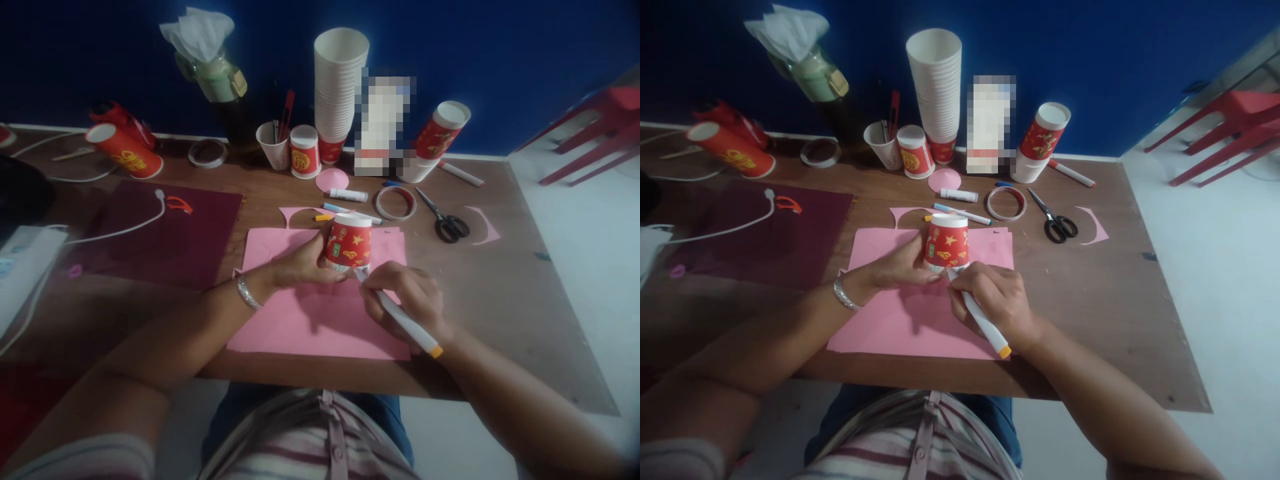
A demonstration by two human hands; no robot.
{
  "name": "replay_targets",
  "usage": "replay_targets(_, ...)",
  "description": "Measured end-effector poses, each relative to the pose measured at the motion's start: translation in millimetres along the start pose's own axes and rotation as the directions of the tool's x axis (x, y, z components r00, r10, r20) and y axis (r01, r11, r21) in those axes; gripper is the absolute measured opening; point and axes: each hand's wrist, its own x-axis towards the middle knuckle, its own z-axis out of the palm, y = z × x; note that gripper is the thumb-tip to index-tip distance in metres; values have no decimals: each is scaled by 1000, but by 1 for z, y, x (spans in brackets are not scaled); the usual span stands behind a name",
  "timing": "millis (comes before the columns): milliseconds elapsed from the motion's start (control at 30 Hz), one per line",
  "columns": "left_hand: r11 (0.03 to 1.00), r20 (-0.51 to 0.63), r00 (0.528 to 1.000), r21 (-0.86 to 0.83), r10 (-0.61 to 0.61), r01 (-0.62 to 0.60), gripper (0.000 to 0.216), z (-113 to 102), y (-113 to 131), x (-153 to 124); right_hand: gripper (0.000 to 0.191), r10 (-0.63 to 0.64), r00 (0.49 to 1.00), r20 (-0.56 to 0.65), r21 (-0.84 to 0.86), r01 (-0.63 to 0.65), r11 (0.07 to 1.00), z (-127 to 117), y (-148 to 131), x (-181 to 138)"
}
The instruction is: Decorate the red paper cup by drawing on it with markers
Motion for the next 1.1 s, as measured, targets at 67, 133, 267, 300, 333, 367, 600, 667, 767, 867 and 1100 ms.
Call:
replay_targets(67,1000,-1,1000,12,-10,10,81,0,1,0,17,-1,1000,-17,-18,1,1000,1,0,-1)
replay_targets(133,1000,3,1000,18,-21,21,84,1,2,0,17,6,1000,-28,-29,-7,1000,2,0,-2)
replay_targets(267,999,-7,1000,41,-24,24,87,1,1,0,17,20,1000,-17,-32,-21,999,1,0,-2)
replay_targets(300,999,-8,1000,46,-22,23,87,1,0,0,16,21,1000,-12,-34,-22,999,1,0,-2)
replay_targets(333,999,-11,1000,48,-20,20,87,1,-1,0,16,25,1000,-10,-39,-25,999,0,-1,-2)
replay_targets(367,999,-12,1000,49,-18,19,86,0,-2,0,16,33,999,-11,-48,-33,998,0,-1,-2)
replay_targets(600,999,-11,1000,39,-17,17,85,-2,-3,-1,17,41,998,-45,-91,-45,995,1,1,-4)
replay_targets(667,1000,2,1000,24,-15,15,83,-1,-1,0,17,39,998,-55,-96,-45,994,2,3,-4)
replay_targets(767,999,13,999,-18,38,-38,81,1,0,2,16,41,997,-62,-99,-47,994,2,4,-5)
replay_targets(867,995,41,996,-67,80,-77,75,2,-1,3,14,51,997,-62,-105,-58,993,2,3,-5)
replay_targets(1100,992,54,994,-95,91,-86,75,0,-4,3,18,45,996,-75,-79,-51,996,2,3,-4)
